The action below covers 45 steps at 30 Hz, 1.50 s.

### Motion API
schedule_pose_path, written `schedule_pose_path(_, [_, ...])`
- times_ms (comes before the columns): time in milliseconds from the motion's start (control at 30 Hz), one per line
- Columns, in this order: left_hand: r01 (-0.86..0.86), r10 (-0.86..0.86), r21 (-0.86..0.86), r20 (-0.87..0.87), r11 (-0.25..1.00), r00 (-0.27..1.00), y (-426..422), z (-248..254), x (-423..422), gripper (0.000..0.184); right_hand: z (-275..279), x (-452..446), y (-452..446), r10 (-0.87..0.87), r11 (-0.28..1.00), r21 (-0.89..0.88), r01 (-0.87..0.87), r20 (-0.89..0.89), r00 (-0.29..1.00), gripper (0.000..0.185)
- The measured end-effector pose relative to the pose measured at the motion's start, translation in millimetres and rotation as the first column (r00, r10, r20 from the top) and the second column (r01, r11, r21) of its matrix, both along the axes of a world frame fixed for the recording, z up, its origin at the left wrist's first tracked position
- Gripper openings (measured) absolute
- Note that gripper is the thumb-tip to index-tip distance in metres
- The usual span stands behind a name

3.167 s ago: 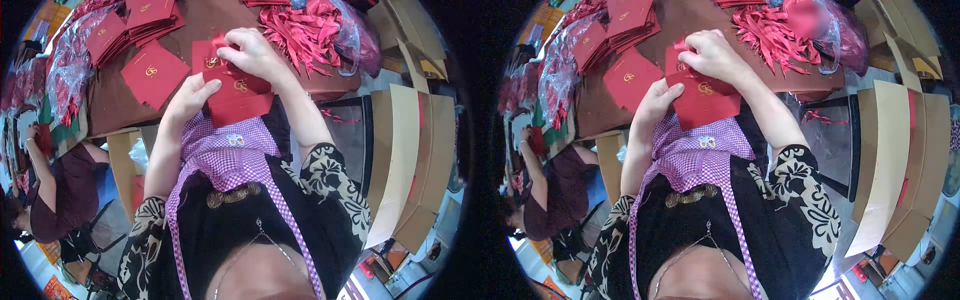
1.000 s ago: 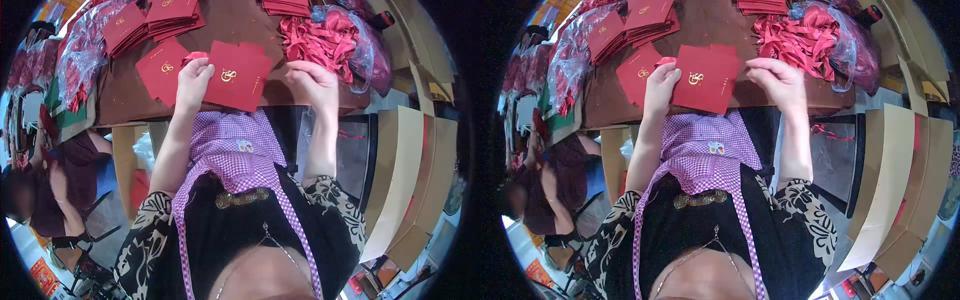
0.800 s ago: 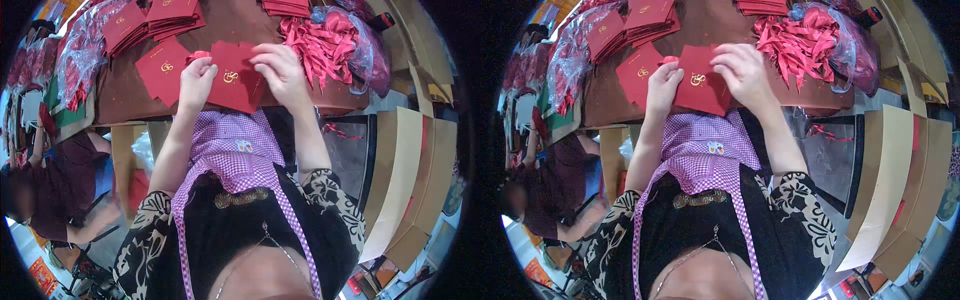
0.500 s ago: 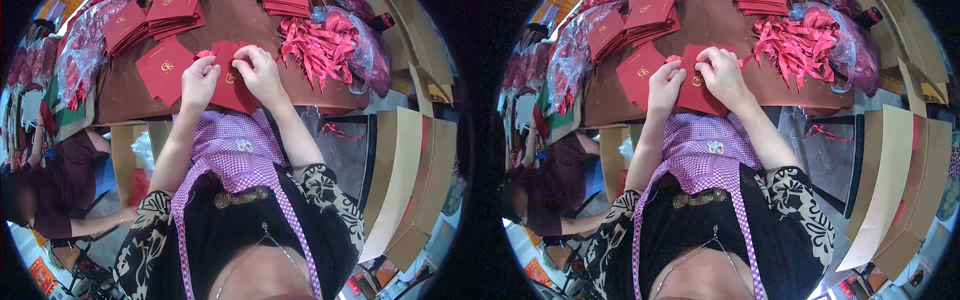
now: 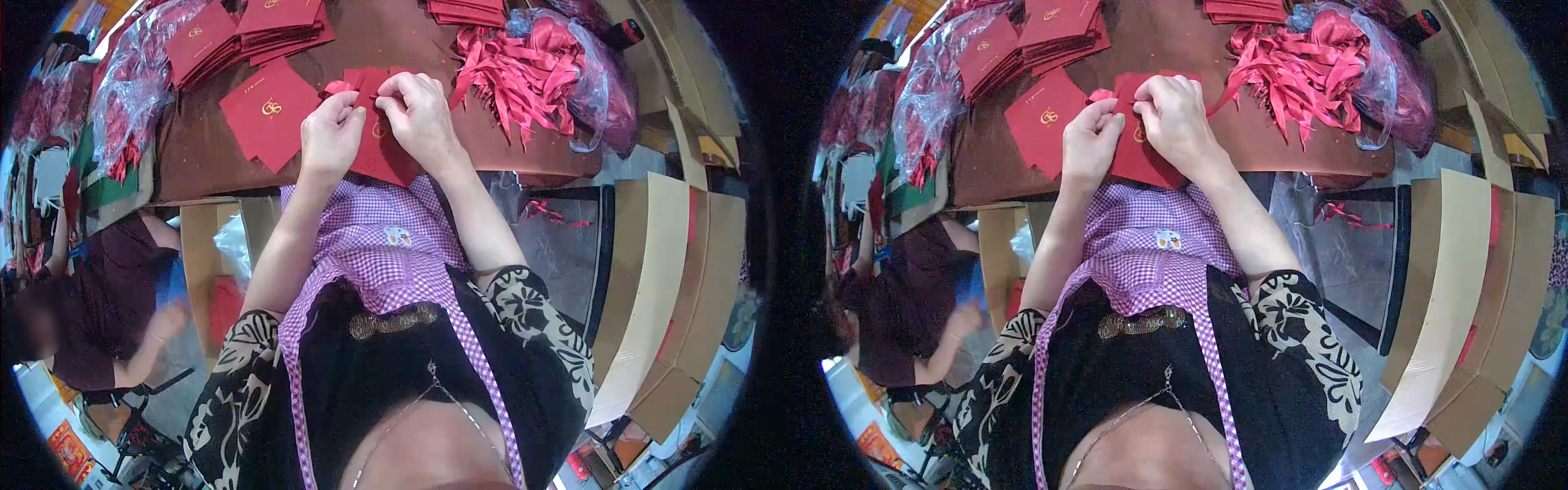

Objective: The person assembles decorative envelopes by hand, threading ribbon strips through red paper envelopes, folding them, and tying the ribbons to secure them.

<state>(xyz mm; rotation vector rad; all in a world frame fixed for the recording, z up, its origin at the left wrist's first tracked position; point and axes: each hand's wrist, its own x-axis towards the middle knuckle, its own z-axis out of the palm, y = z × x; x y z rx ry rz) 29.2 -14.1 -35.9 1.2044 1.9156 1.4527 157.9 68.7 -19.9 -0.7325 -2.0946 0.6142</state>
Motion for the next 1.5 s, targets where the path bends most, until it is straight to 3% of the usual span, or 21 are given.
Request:
schedule_pose_path(100, [0.031, -0.026, -0.06, 0.074, 0.998, 0.997, -2.7, 11.3, 3.0, 0.024, -1.8, 0.3, 2.6, 0.018, 0.999, 0.026, -0.018, 0.014, 1.0, 0.009])
schedule_pose_path(233, [0.026, -0.023, -0.064, 0.038, 0.998, 0.999, -1.8, 4.6, 2.0, 0.024, 0.2, 0.8, 4.4, 0.047, 0.998, 0.031, -0.049, 0.04, 0.998, 0.008])
schedule_pose_path(300, [0.002, -0.005, -0.054, -0.058, 0.999, 0.998, -2.3, 6.6, 4.2, 0.023, 0.7, 1.3, 6.5, 0.072, 0.997, 0.031, -0.073, 0.054, 0.996, 0.008])
schedule_pose_path(433, [0.013, -0.019, -0.078, -0.078, 0.997, 0.997, -3.2, 9.2, 4.8, 0.022, 3.0, 0.5, 9.3, 0.119, 0.991, 0.045, -0.123, 0.078, 0.99, 0.008])
schedule_pose_path(533, [0.038, -0.025, 0.057, -0.224, 0.998, 0.974, -2.5, 1.0, 4.4, 0.019, 8.3, 1.2, 9.9, 0.139, 0.983, 0.109, -0.148, 0.086, 0.987, 0.008])
schedule_pose_path(667, [0.035, -0.014, 0.07, -0.285, 0.997, 0.958, -2.1, 0.7, 5.1, 0.018, 10.3, 1.3, 12.3, 0.149, 0.977, 0.138, -0.161, 0.097, 0.984, 0.007])
schedule_pose_path(733, [0.044, -0.04, 0.045, -0.089, 0.998, 0.995, -2.9, 3.9, 6.2, 0.017, 11.8, 3.6, 15.4, 0.216, 0.959, -0.199, -0.201, 0.055, 0.975, 0.009])
schedule_pose_path(833, [0.047, -0.046, 0.015, -0.065, 0.999, 0.997, -4.2, 10.7, 8.6, 0.016, 10.4, 4.8, 18.1, 0.238, 0.949, -0.229, -0.217, 0.069, 0.969, 0.012])
schedule_pose_path(900, [0.053, -0.05, 0.015, -0.14, 0.998, 0.989, -3.1, 6.7, 6.4, 0.016, 11.0, 4.0, 15.9, 0.231, 0.968, -0.125, -0.219, 0.091, 0.969, 0.007])
schedule_pose_path(1000, [0.061, -0.053, 0.025, -0.251, 0.998, 0.967, -2.6, 3.7, 3.9, 0.015, 12.2, 0.9, 7.6, 0.187, 0.944, 0.25, -0.217, 0.138, 0.973, 0.008])
schedule_pose_path(1100, [0.069, -0.057, 0.034, -0.269, 0.997, 0.962, -3.4, 3.0, 3.7, 0.015, 11.3, -0.3, 3.9, 0.159, 0.926, 0.316, -0.204, 0.164, 0.974, 0.009])
schedule_pose_path(1167, [0.066, -0.056, 0.032, -0.25, 0.997, 0.967, -3.9, 3.2, 3.6, 0.015, 9.1, 0.9, 7.4, 0.163, 0.938, 0.286, -0.198, 0.141, 0.976, 0.008])
schedule_pose_path(1233, [0.069, -0.049, 0.07, -0.257, 0.995, 0.965, -4.9, 3.3, 4.3, 0.014, 10.1, 3.2, 10.2, 0.183, 0.982, -0.055, -0.181, 0.03, 0.983, 0.009])
schedule_pose_path(1267, [0.067, -0.047, 0.07, -0.257, 0.995, 0.965, -5.2, 5.3, 4.7, 0.014, 10.5, 4.7, 10.8, 0.176, 0.982, -0.078, -0.173, 0.035, 0.984, 0.011])
schedule_pose_path(1333, [0.063, -0.067, -0.028, -0.171, 0.998, 0.983, -4.9, 11.2, 6.3, 0.014, 8.7, 4.8, 9.4, 0.169, 0.985, -0.046, -0.167, 0.058, 0.984, 0.01])
schedule_pose_path(1433, [0.071, -0.078, -0.043, -0.204, 0.997, 0.976, -5.9, 11.5, 6.6, 0.014, 7.1, 6.7, 6.1, 0.179, 0.984, -0.009, -0.179, 0.082, 0.98, 0.01])
schedule_pose_path(1500, [0.068, -0.064, 0.007, -0.248, 0.998, 0.967, -5.0, 5.1, 8.3, 0.014, 8.3, 4.8, 1.0, 0.112, 0.98, 0.153, -0.124, 0.083, 0.99, 0.013])
